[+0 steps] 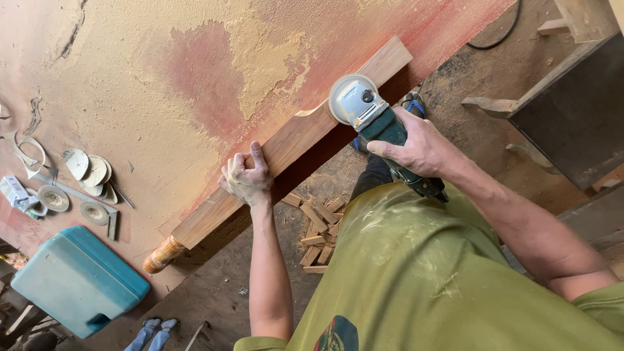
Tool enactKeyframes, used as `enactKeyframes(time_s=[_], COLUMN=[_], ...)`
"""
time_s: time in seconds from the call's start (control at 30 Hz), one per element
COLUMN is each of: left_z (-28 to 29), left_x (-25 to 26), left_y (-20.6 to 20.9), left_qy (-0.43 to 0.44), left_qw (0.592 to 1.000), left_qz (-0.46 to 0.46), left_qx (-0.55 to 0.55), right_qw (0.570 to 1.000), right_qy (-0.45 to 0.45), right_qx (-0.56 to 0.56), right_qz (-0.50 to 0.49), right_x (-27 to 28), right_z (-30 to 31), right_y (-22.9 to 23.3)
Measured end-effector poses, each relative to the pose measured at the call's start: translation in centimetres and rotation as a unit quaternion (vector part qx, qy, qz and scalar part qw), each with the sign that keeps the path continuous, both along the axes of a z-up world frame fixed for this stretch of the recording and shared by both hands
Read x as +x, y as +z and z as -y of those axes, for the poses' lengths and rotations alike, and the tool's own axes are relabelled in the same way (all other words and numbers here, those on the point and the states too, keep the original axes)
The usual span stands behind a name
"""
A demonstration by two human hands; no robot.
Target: The person uses an angle grinder with a sanding disc to smooth the surface and edges of a long wooden piece. They work along the length of the wood on a workbench, then lift the piece to sand the ends and curved details before placing it back down to continue smoothing the main body.
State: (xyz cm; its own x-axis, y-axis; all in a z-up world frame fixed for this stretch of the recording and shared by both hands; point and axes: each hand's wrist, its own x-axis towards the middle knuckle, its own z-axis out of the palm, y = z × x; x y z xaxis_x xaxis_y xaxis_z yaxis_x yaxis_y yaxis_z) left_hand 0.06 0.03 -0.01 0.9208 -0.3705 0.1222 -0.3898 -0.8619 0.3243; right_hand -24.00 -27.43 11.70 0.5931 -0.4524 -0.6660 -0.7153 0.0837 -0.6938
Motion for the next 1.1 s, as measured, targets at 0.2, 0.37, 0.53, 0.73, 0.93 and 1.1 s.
enactKeyframes(time_s=[0.2, 0.37, 0.53, 0.73, 0.93, 1.1], left_z=[0.2, 0.3, 0.3, 0.0, -0.3, -0.2], left_x=[-0.1, -0.1, -0.3, -0.3, -0.1, -0.1], left_y=[0.2, 0.3, 0.6, -0.2, -0.6, -0.3], left_qy=[0.000, 0.002, 0.002, -0.005, -0.006, -0.006], left_qw=[1.000, 1.000, 1.000, 1.000, 1.000, 1.000], left_qz=[0.009, 0.002, -0.002, 0.001, 0.006, 0.007], left_qx=[0.001, -0.001, 0.006, 0.014, 0.024, 0.015], right_qw=[1.000, 0.999, 0.998, 0.997, 0.997, 0.998], right_qy=[0.009, 0.007, 0.002, -0.018, -0.030, -0.038], right_qx=[-0.006, -0.020, -0.016, -0.028, -0.041, -0.046], right_qz=[-0.019, -0.046, -0.058, -0.063, -0.057, -0.021], right_x=[0.1, -0.2, -0.9, -2.1, -2.9, -3.6], right_z=[0.4, 0.9, 1.1, 2.0, 3.1, 3.8], right_y=[0.5, 0.4, 0.5, 0.0, 0.3, 0.6])
